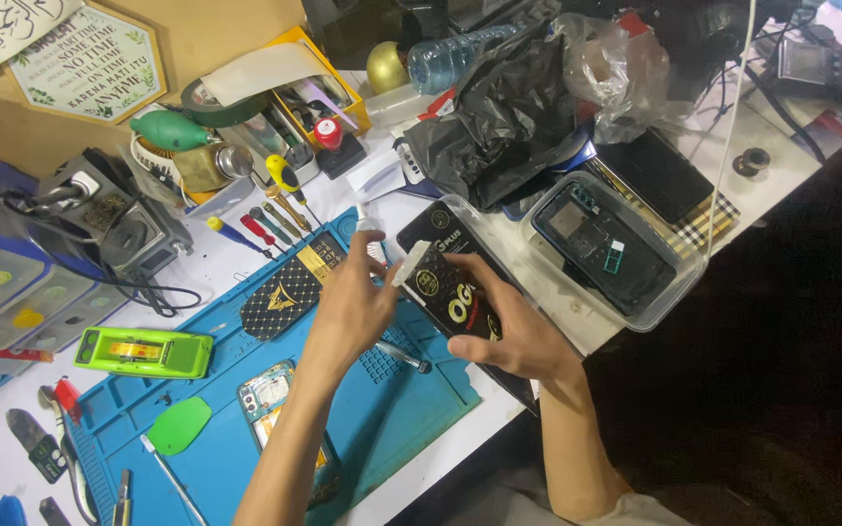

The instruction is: The person handles a disassembled smartphone on a blue mat, briefly picks up and sets down a battery package, then uses a screwdriver to tighten screws on the phone's internal frame. The person continues to adjust internal components and ribbon cables with their fingers.

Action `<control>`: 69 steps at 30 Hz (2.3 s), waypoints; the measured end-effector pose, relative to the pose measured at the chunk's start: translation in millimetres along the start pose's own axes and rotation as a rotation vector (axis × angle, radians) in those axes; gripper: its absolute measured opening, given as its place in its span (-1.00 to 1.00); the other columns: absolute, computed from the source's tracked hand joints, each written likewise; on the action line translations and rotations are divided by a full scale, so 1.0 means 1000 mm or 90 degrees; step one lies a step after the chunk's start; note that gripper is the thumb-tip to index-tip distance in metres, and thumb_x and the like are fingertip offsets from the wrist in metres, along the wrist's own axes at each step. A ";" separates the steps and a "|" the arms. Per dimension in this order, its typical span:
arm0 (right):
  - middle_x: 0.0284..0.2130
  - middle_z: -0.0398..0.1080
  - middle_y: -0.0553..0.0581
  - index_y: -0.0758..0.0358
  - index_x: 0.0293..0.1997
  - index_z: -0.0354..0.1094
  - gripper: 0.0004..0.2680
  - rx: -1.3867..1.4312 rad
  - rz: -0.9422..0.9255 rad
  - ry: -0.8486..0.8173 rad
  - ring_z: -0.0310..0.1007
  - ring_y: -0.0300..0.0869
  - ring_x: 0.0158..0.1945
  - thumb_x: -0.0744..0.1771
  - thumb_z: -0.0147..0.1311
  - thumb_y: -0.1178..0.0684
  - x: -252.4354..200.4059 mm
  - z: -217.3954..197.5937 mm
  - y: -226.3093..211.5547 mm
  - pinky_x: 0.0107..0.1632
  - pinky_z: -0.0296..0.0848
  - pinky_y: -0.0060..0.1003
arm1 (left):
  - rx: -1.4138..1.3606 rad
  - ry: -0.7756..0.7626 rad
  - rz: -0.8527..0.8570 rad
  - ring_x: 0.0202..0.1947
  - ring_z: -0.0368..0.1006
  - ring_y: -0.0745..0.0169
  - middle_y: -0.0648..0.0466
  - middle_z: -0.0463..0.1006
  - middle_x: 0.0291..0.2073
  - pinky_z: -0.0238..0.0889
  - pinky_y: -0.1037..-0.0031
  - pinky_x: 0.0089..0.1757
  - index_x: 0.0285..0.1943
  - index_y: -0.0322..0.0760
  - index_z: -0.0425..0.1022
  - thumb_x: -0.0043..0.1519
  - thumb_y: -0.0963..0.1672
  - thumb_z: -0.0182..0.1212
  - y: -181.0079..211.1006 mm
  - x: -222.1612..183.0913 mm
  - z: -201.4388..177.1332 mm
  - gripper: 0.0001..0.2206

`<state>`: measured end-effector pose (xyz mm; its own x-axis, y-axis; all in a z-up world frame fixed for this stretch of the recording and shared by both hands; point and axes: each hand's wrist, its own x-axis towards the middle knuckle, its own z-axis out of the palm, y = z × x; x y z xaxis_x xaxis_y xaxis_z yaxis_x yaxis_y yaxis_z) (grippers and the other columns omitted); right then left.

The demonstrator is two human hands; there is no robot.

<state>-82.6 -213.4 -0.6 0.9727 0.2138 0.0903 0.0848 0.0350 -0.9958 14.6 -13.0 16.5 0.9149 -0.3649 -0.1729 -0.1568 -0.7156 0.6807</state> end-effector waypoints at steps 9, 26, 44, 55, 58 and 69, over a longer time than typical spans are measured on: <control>0.01 0.36 0.40 0.33 0.51 0.00 -0.31 -0.021 -0.052 0.166 0.40 0.07 0.11 0.27 0.28 -0.18 0.021 0.007 0.013 0.20 0.39 0.05 | -0.339 -0.039 -0.053 -0.34 0.72 -0.20 -0.20 0.66 -0.30 0.56 0.02 -0.18 0.60 -0.46 -0.08 0.34 -0.16 0.11 0.015 -0.017 0.022 -0.35; 0.09 0.42 0.43 0.34 0.44 0.12 -0.46 -0.065 -0.040 0.331 0.45 0.05 0.20 0.33 0.32 -0.02 0.038 0.012 0.028 0.25 0.42 -0.03 | -0.350 0.034 0.069 0.15 0.54 -0.31 -0.33 0.61 0.08 0.36 0.02 0.10 0.33 -0.46 0.47 0.41 0.09 -0.11 0.033 -0.029 0.015 -0.43; -0.17 0.57 0.15 0.32 0.10 0.47 -0.80 -0.004 -0.020 0.063 0.49 -0.27 -0.07 0.46 0.00 0.04 0.055 0.120 0.020 0.10 0.53 -0.22 | -0.394 0.162 0.032 -0.55 0.18 0.45 0.28 0.38 -0.71 0.17 0.55 -0.48 -0.35 -0.14 0.54 0.46 -0.04 0.08 -0.098 -0.098 -0.024 -0.69; -0.45 0.53 0.21 0.36 -0.04 0.45 -0.86 -0.101 0.084 -0.168 0.51 -0.19 -0.62 0.43 0.07 0.07 0.060 0.194 0.000 -0.44 0.57 -0.27 | -0.448 0.252 -0.053 -0.61 0.21 0.45 0.17 0.33 -0.62 0.15 0.56 -0.56 0.00 -0.27 0.39 0.45 -0.04 0.11 -0.140 -0.167 -0.070 -0.79; -0.56 0.47 0.21 0.42 -0.11 0.47 -0.83 -0.182 0.152 -0.195 0.50 -0.14 -0.65 0.41 0.10 0.07 0.057 0.193 0.007 -0.49 0.52 -0.27 | -0.415 0.222 -0.094 -0.58 0.29 0.38 0.09 0.47 -0.60 0.31 0.51 -0.50 0.00 -0.25 0.46 0.42 -0.03 0.13 -0.155 -0.182 -0.073 -0.79; -0.27 0.57 0.21 0.18 0.18 0.48 -0.66 -0.388 0.127 -0.131 0.58 -0.06 -0.36 0.27 0.33 0.08 0.044 0.184 0.026 -0.28 0.58 -0.18 | -0.292 0.264 -0.242 -0.69 0.12 0.31 0.03 0.36 -0.75 0.01 0.41 -0.57 -0.05 -0.46 0.50 0.50 -0.06 -0.09 -0.190 -0.218 -0.060 -0.67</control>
<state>-77.0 -23.1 -19.2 0.9263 0.3429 -0.1560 0.0727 -0.5690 -0.8191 -132.2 238.2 -32.6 0.9553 0.1807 -0.2340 0.2883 -0.3934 0.8730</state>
